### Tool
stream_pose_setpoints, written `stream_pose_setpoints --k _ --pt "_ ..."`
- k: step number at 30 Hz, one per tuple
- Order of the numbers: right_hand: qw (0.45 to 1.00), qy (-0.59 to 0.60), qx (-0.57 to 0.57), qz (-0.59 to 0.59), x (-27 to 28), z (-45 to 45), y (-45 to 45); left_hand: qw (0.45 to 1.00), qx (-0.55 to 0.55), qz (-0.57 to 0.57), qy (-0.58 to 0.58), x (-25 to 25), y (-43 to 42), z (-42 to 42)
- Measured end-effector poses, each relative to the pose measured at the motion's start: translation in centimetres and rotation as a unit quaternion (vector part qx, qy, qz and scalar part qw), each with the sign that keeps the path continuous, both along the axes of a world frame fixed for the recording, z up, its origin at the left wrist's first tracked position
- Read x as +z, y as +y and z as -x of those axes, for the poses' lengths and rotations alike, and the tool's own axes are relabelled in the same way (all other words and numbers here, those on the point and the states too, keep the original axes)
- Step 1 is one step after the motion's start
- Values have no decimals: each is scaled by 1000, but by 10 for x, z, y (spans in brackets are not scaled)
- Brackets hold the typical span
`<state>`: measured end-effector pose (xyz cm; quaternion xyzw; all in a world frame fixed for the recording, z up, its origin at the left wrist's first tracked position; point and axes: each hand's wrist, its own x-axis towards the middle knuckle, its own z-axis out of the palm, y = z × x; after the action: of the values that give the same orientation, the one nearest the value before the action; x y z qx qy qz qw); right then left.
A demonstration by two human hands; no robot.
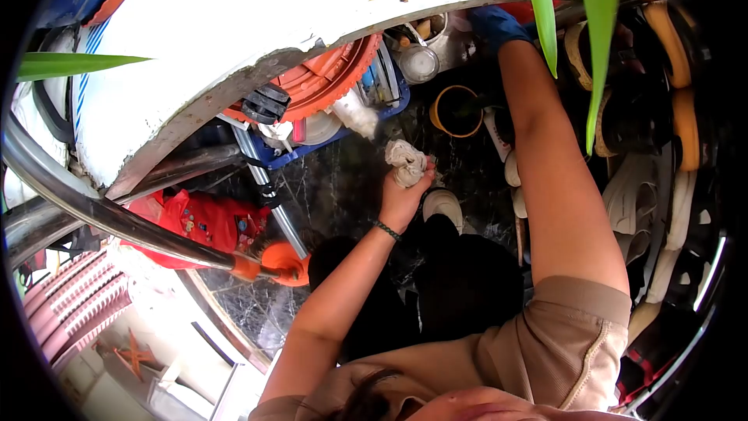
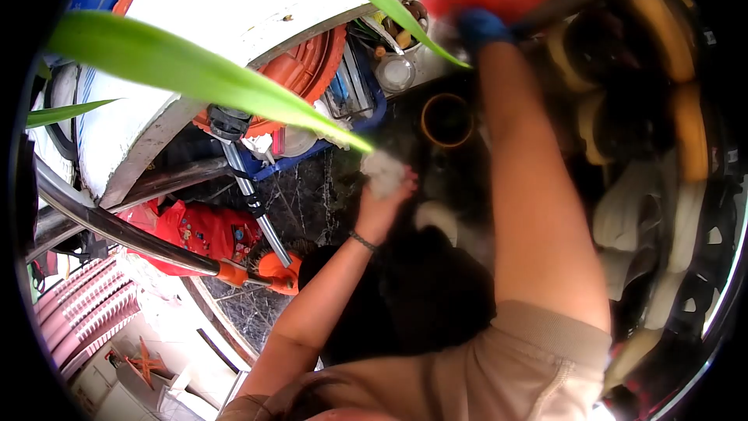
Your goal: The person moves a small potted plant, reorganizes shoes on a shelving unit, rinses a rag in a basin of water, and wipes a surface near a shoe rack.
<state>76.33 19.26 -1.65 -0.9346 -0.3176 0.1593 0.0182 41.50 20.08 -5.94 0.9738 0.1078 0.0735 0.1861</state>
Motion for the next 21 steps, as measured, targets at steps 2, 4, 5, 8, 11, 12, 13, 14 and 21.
stream_pose_setpoints --k 2,4,5,8,11,12,13,14,21 --pt "1000 4 3 4 2 3 0 990 -21 -133 49 2 0 1" --pt "1000 3 15 9 3 6 4 995 -5 -89 45 -1 -1 3" --pt "1000 3 20 10 2 8 7 985 -14 -168 43 3 1 2" --pt "999 4 35 20 1 11 11 997 35 8 63 18 7 2" --pt "999 3 38 23 4 15 7 888 122 443 -21 -2 -3 10" --pt "999 5 37 25 4 18 5 836 138 526 -71 -16 -7 12" --pt "999 4 40 28 6 16 6 775 150 602 -125 -31 -11 14" --pt "999 6 41 31 8 17 5 778 138 593 -151 -43 -17 12" --pt "998 11 39 44 27 10 -7 963 14 265 -50 5 1 -33"
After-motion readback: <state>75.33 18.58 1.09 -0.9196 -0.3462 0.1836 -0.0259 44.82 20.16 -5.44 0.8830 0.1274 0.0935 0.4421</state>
